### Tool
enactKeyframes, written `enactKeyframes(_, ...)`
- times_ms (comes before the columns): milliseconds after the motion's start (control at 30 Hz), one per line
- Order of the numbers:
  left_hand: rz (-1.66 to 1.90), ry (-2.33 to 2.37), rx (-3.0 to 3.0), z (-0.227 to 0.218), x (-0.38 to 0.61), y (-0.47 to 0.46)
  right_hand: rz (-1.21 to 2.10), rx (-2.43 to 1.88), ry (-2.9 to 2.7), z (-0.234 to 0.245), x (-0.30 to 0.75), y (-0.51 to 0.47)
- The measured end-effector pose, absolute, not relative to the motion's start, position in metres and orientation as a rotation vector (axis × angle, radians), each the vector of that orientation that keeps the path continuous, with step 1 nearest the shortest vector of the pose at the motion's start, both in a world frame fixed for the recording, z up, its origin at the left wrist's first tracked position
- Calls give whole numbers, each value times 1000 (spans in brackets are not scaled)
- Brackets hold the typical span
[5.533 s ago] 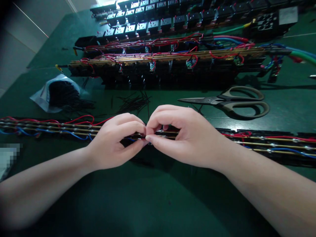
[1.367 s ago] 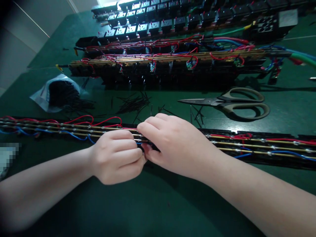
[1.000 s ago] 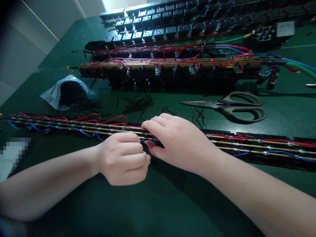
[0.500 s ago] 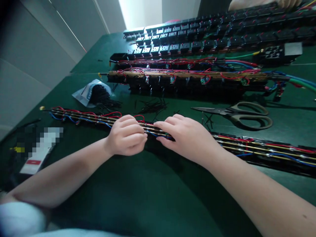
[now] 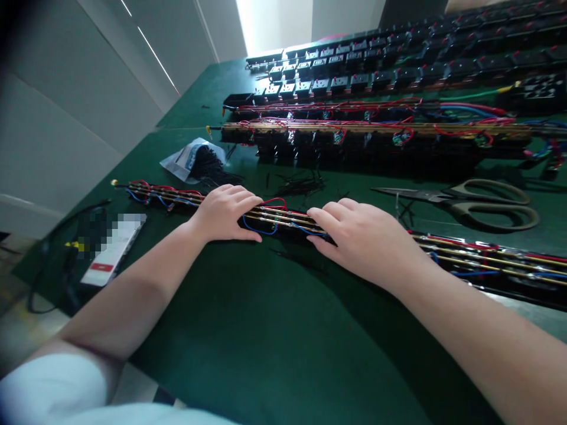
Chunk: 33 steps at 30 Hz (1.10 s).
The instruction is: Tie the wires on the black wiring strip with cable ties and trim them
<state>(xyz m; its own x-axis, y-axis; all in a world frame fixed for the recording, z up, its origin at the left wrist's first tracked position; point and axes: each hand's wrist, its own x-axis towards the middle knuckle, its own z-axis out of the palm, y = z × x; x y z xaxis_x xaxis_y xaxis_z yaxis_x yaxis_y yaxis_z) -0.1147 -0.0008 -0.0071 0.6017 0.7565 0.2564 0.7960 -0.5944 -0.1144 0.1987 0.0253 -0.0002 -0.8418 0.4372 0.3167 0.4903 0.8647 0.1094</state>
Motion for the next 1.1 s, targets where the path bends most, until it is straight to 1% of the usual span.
enactKeyframes(200,-276,-1236,-2589,-9,-115,0,-426,-968,-2678,-1,186,5)
enactKeyframes(367,-283,-1197,-2597,-8,-114,0,-687,-993,-2554,-2,181,-6)
enactKeyframes(567,-314,-1151,-2570,-9,-110,2,-501,-989,-2541,-3,167,-3)
enactKeyframes(733,-364,-1124,-2562,-11,-109,3,-407,-1015,-2589,-4,156,-4)
enactKeyframes(1100,-415,-1083,-2560,-17,-109,4,-374,-1007,-2614,-3,170,0)
